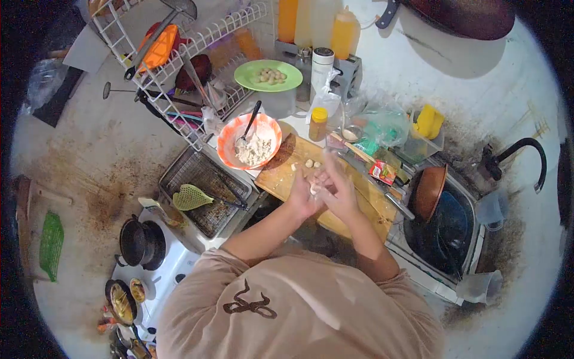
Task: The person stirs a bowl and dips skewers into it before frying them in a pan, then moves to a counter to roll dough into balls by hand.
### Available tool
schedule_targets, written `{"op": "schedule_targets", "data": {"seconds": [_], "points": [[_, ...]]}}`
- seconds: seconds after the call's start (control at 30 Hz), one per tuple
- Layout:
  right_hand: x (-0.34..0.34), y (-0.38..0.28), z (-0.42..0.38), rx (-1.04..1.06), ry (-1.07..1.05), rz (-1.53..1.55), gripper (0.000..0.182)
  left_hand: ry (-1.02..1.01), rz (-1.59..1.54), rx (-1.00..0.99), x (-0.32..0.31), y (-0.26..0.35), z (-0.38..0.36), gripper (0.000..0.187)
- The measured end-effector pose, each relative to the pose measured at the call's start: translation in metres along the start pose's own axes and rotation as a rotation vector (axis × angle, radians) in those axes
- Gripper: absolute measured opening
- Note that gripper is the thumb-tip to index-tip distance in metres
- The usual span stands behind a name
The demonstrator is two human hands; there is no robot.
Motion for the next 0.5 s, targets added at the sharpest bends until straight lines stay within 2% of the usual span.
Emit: {"op": "schedule_targets", "data": {"seconds": [0.03, 0.1, 0.23, 0.3, 0.43, 0.5], "points": [[-0.001, 0.003, -0.004, -0.002, -0.036, -0.014, 0.053, 0.19, 0.068, -0.05, 0.002, 0.003, -0.004, 0.069], [-0.014, 0.015, -0.014, 0.102, -0.098, -0.237, 0.041, 0.271, 0.083, -0.045, 0.002, 0.0, -0.004, 0.068], [-0.011, 0.027, -0.027, -0.132, 0.122, -0.033, 0.028, 0.371, 0.052, -0.035, 0.014, -0.001, -0.002, 0.065], [-0.01, 0.03, -0.031, -0.179, 0.202, 0.057, 0.027, 0.44, 0.265, -0.096, 0.01, 0.011, -0.003, 0.063], [-0.015, 0.051, -0.04, -0.165, 0.081, -0.303, 0.028, 0.426, 0.864, -0.331, -0.01, 0.058, -0.011, 0.058], [-0.019, 0.053, -0.044, -0.143, -0.019, -0.541, 0.03, 0.356, 0.948, -0.352, -0.018, 0.077, -0.02, 0.057]]}}
Point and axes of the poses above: each hand's wrist, its own z-axis towards the middle knuckle, its own x-axis out of the back of the hand, y = z × x, the point moved 7 cm from there along z, towards the middle knuckle, and after that the axes turned 8 degrees about -y, right-handed, at the moved point
